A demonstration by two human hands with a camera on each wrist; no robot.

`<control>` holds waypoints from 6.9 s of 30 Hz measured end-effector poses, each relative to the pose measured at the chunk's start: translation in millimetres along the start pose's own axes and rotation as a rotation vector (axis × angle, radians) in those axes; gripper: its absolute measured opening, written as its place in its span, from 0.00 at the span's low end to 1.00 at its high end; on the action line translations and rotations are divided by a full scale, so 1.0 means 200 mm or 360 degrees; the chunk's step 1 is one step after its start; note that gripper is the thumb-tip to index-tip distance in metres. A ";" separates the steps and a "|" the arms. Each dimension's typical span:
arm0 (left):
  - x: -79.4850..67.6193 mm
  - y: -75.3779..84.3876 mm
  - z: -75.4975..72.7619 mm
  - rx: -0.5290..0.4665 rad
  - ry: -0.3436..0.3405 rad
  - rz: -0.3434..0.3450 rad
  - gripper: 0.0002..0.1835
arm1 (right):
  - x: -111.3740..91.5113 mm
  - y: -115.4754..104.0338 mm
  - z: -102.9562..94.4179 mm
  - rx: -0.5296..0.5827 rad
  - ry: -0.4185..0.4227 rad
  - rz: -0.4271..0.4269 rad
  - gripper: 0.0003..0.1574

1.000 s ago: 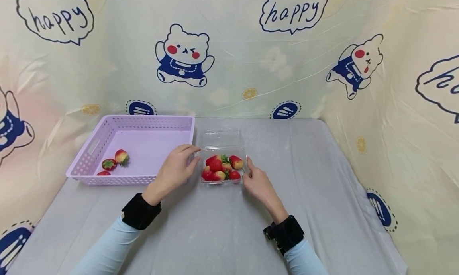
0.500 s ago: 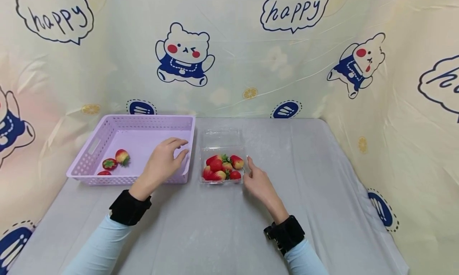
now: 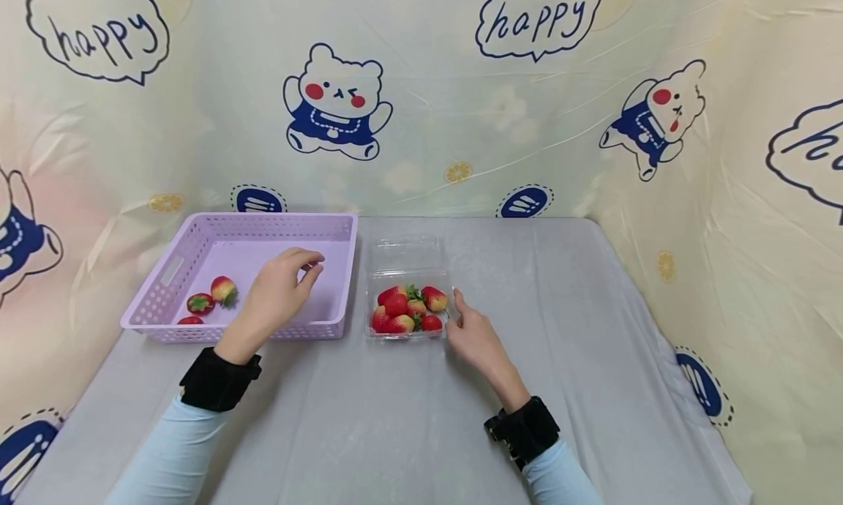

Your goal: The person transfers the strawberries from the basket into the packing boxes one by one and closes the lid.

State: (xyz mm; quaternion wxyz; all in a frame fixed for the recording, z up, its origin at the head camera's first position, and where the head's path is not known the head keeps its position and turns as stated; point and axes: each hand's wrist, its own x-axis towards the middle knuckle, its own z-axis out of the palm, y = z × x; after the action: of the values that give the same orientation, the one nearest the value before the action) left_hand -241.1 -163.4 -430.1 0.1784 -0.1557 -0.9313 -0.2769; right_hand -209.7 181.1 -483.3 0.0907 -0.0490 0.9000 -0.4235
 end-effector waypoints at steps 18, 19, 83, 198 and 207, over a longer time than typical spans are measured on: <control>-0.04 -0.14 -0.15 0.0062 -0.0200 -0.0224 0.13 | 0.00 0.00 0.00 -0.0008 -0.0005 0.0010 0.41; -0.04 -0.15 -0.16 0.0064 -0.0199 -0.0230 0.14 | 0.00 0.00 0.00 -0.0009 -0.0003 0.0010 0.41; -0.12 -0.57 -0.30 0.0200 -0.0619 -0.0761 0.19 | 0.00 0.00 0.01 -0.0004 0.0016 0.0004 0.42; -0.15 -0.21 0.00 0.0035 0.0167 -0.0065 0.24 | 0.00 0.01 0.01 -0.0002 -0.0002 0.0004 0.42; -0.16 -0.16 0.04 0.0014 0.0191 0.0033 0.23 | 0.00 0.01 0.01 -0.0005 0.0009 -0.0006 0.42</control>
State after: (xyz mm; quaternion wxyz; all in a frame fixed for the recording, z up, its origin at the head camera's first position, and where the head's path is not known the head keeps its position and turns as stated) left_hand -226.4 -190.3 -464.3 0.2376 -0.1476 -0.9184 -0.2797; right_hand -208.8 180.6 -485.1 0.0871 -0.0496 0.9009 -0.4223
